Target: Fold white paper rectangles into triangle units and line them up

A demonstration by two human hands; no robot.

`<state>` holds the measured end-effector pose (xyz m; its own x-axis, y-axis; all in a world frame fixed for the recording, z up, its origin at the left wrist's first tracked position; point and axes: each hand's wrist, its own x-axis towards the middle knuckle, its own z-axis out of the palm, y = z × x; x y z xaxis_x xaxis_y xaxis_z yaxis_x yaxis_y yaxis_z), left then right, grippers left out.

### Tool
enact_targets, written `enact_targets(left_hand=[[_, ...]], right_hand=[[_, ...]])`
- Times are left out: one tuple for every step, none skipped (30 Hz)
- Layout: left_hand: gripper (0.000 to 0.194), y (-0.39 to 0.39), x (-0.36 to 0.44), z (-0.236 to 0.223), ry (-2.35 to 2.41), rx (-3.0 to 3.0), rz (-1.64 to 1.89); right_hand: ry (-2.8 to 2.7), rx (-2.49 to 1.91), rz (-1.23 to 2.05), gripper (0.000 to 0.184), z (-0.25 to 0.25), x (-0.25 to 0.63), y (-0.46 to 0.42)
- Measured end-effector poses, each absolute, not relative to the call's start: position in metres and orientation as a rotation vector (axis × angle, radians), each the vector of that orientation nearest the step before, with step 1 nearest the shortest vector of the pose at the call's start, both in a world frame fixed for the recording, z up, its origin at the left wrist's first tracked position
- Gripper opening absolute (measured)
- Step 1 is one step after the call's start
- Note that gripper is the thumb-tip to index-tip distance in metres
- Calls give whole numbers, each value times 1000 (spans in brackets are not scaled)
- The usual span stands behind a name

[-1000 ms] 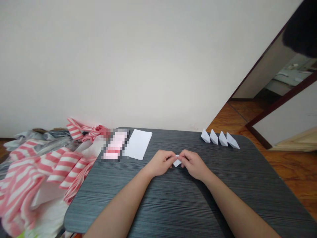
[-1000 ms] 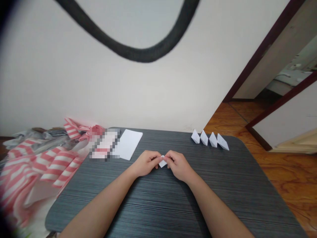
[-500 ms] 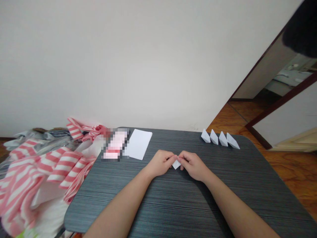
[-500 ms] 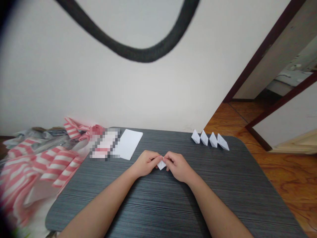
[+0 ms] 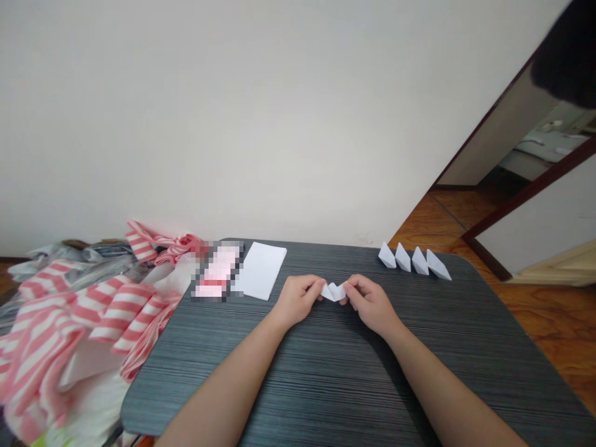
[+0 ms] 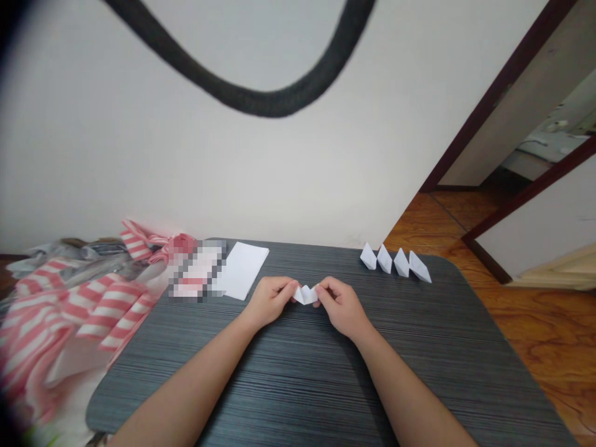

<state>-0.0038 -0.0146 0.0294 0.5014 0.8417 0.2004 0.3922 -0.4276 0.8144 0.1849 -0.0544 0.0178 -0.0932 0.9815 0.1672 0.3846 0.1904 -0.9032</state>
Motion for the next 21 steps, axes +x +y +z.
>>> enact_targets(left_hand=[[40,-14,-4,29,1008,1988,801],[38,-13,-4,28,1004,1951,805],[36,-13,-4,26,999,1910,810],[34,-13,-3,25,994,1864,815],[31,-13,-2,22,988,1815,823],[29,-13,-1,20,986,1759,837],[28,-12,0,17,982,1705,849],[26,-12,0,15,976,1658,863],[26,-12,1,13,970,1616,879],[25,-11,1,11,967,1577,897],[25,-10,1,9,964,1538,919],[25,-9,2,8,960,1497,941],[26,-8,2,8,950,1453,963],[26,-7,2,8,929,1407,979],[27,-6,2,8,899,1361,989],[28,-5,2,9,864,1319,994],[29,-4,2,9,830,1282,995],[29,-4,2,10,800,1251,996],[29,-3,2,11,775,1223,998],[29,-3,2,11,753,1197,1003],[29,-3,2,11,732,1173,1009]], right_hand=[[-1581,-1330,899,23,17,185,-54],[-1548,-1334,900,23,16,186,-54],[-1528,-1332,902,22,15,186,-54],[-1512,-1327,907,20,14,185,-54],[-1499,-1321,916,19,13,185,-54],[-1484,-1317,925,18,12,185,-53],[-1468,-1319,932,17,11,185,-53],[-1449,-1325,937,18,10,184,-53],[-1430,-1334,939,18,8,184,-53],[-1411,-1343,936,19,7,185,-52],[-1392,-1351,932,19,6,185,-52],[-1373,-1355,928,20,4,185,-52],[-1355,-1354,928,20,3,185,-51],[-1340,-1348,934,20,3,185,-51],[-1326,-1338,946,21,2,186,-50],[-1311,-1325,962,21,1,186,-49],[-1293,-1311,980,21,1,186,-49],[-1276,-1296,997,22,1,186,-48],[-1258,-1282,1010,22,1,186,-48],[-1243,-1270,1019,22,1,186,-48],[-1230,-1261,1025,22,1,185,-47]])
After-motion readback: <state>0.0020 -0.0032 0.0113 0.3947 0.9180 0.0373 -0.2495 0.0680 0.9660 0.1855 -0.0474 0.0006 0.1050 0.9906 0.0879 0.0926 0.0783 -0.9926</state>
